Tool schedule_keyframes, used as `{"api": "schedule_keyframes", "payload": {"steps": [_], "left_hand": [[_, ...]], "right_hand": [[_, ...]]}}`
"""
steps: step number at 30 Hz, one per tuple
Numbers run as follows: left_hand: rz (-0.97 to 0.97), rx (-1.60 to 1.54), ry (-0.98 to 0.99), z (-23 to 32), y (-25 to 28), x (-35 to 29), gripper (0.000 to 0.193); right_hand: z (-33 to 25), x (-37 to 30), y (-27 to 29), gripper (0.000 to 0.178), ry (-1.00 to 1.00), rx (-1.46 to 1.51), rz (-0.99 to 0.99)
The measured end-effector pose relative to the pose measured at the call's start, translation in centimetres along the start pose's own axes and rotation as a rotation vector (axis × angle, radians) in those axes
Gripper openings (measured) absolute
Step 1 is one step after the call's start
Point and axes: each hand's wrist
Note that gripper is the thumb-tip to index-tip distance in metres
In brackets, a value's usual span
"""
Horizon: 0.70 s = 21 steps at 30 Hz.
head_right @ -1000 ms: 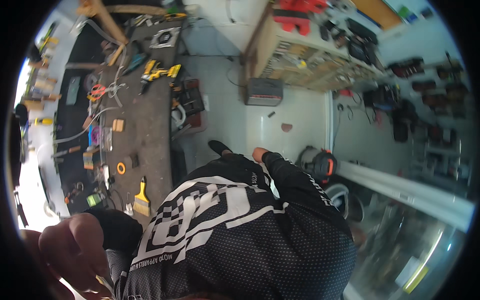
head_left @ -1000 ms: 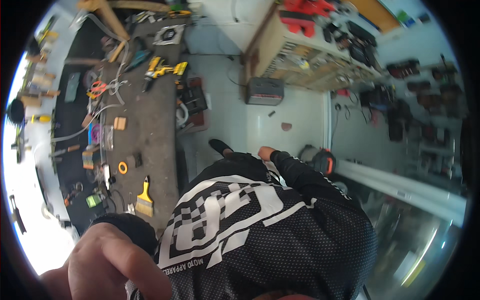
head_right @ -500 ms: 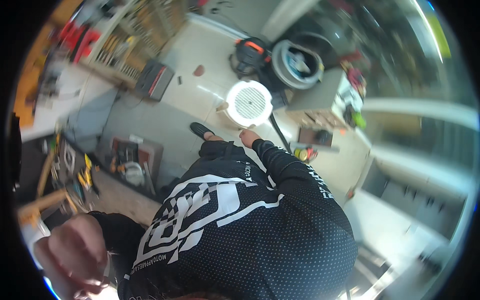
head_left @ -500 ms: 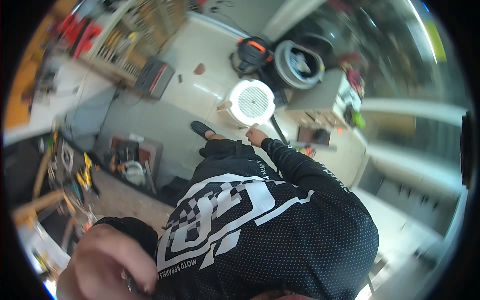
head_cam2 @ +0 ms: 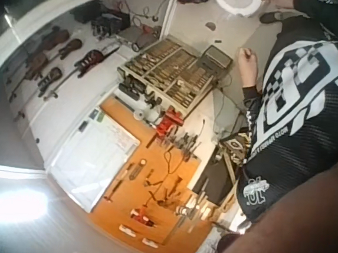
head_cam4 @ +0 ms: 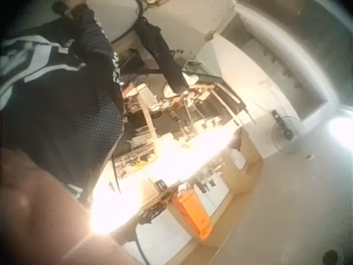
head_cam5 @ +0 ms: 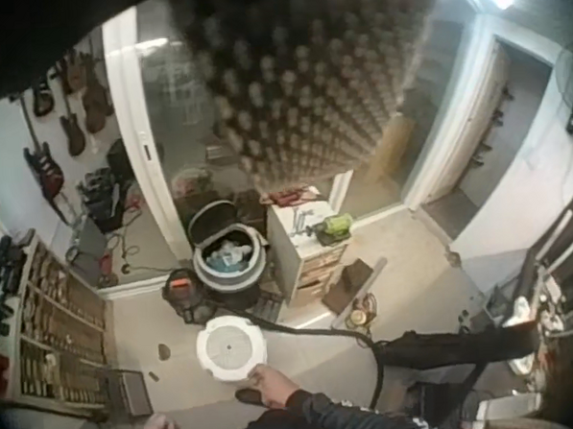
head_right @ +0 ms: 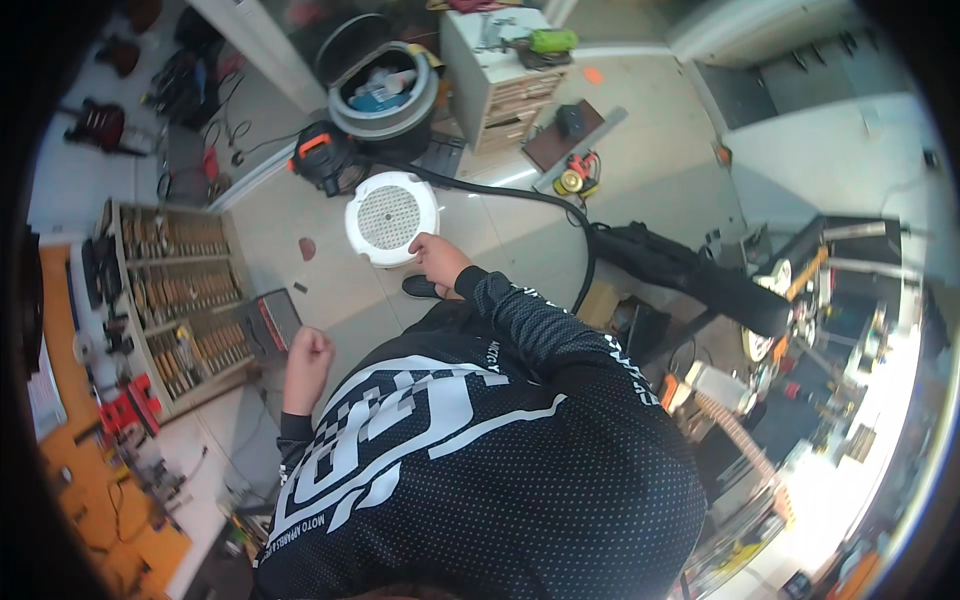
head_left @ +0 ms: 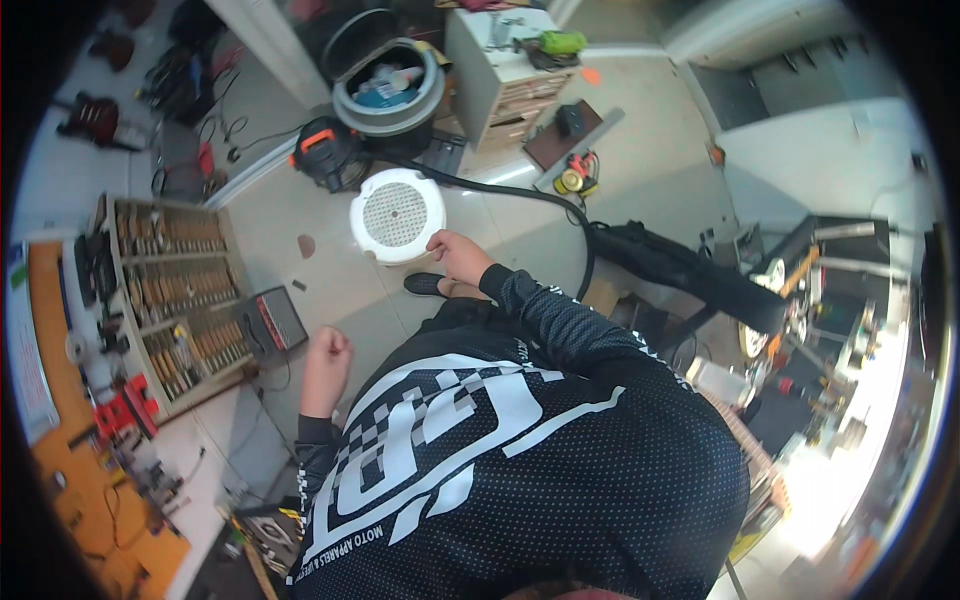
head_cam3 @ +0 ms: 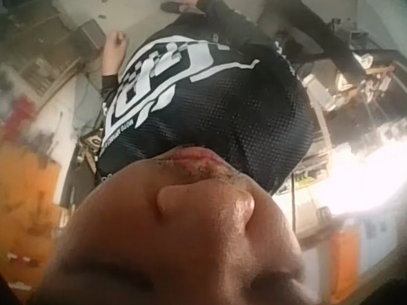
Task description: The person handles a power adapter and cable, picks up a red power tool to adjust it, and moves a wooden board to the workbench.
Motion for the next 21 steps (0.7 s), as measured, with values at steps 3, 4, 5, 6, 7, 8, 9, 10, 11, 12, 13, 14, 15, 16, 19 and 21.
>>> {"api": "schedule_keyframes", "payload": {"steps": [3, 4, 5, 6, 7, 8, 9, 10, 11, 12, 13, 14, 15, 16, 19, 21], "left_hand": [[-0.308, -0.014, 0.127, 2.1, -1.5, 0.9, 0.014], [-0.389, 0.116, 0.081, 2.1, -1.7, 1.2, 0.017], [-0.456, 0.245, 0.038, 1.9, -1.6, 1.9, 0.022], [-0.478, 0.307, -0.074, 1.6, -2.0, 3.2, 0.026], [-0.448, 0.314, -0.064, 1.3, -1.7, 3.7, 0.026], [-0.418, 0.352, -0.122, 1.5, -1.6, 4.0, 0.027], [-0.385, 0.390, -0.184, 2.1, -1.4, 4.8, 0.028], [-0.349, 0.373, -0.226, 2.8, -1.5, 5.7, 0.030], [-0.298, 0.381, -0.196, 3.1, -1.5, 5.8, 0.030], [-0.276, 0.388, -0.222, 3.5, -1.6, 6.1, 0.029], [-0.253, 0.397, -0.246, 3.4, -1.4, 6.3, 0.029], [-0.200, 0.397, -0.213, 2.9, -1.1, 6.1, 0.029], [-0.230, 0.371, -0.204, 2.8, -1.2, 5.9, 0.030], [-0.258, 0.344, -0.195, 2.5, -1.0, 5.6, 0.031], [-0.286, 0.361, -0.070, 2.2, -0.1, 5.2, 0.032], [-0.233, 0.357, -0.027, 0.8, 0.4, 4.9, 0.032]], "right_hand": [[1.1, -1.9, 0.8, 0.022, 0.139, 0.013, 0.085], [0.8, -3.2, 1.2, 0.022, 0.080, -0.005, 0.079], [0.2, -4.0, 1.7, 0.021, 0.031, -0.030, 0.067], [2.7, -4.6, 2.4, 0.022, 0.086, -0.007, 0.135], [2.9, -5.4, 2.6, 0.022, 0.074, 0.013, 0.128], [3.0, -6.3, 2.7, 0.022, 0.065, 0.028, 0.109], [4.4, -7.0, 3.3, 0.022, 0.054, 0.023, 0.113], [5.9, -7.5, 4.0, 0.022, 0.044, 0.017, 0.118], [6.0, -8.0, 4.1, 0.022, -0.007, 0.023, 0.124], [5.8, -8.2, 4.2, 0.022, -0.058, 0.022, 0.131], [4.8, -7.9, 4.3, 0.023, -0.074, 0.005, 0.110], [3.5, -7.6, 4.1, 0.024, -0.094, -0.016, 0.091], [2.3, -7.1, 4.0, 0.024, -0.060, -0.040, 0.064], [1.0, -6.4, 3.9, 0.024, -0.080, -0.032, 0.036], [-2.2, -3.1, 3.5, 0.024, -0.090, -0.065, -0.044], [-3.5, 0.0, 2.9, 0.024, -0.061, 0.038, -0.125]]}}
Point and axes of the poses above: each hand's wrist, its own x-axis towards the middle knuckle, its own y-axis out of the back of the hand, z = x × y, and after that the axes turned 7 degrees about x, right-handed
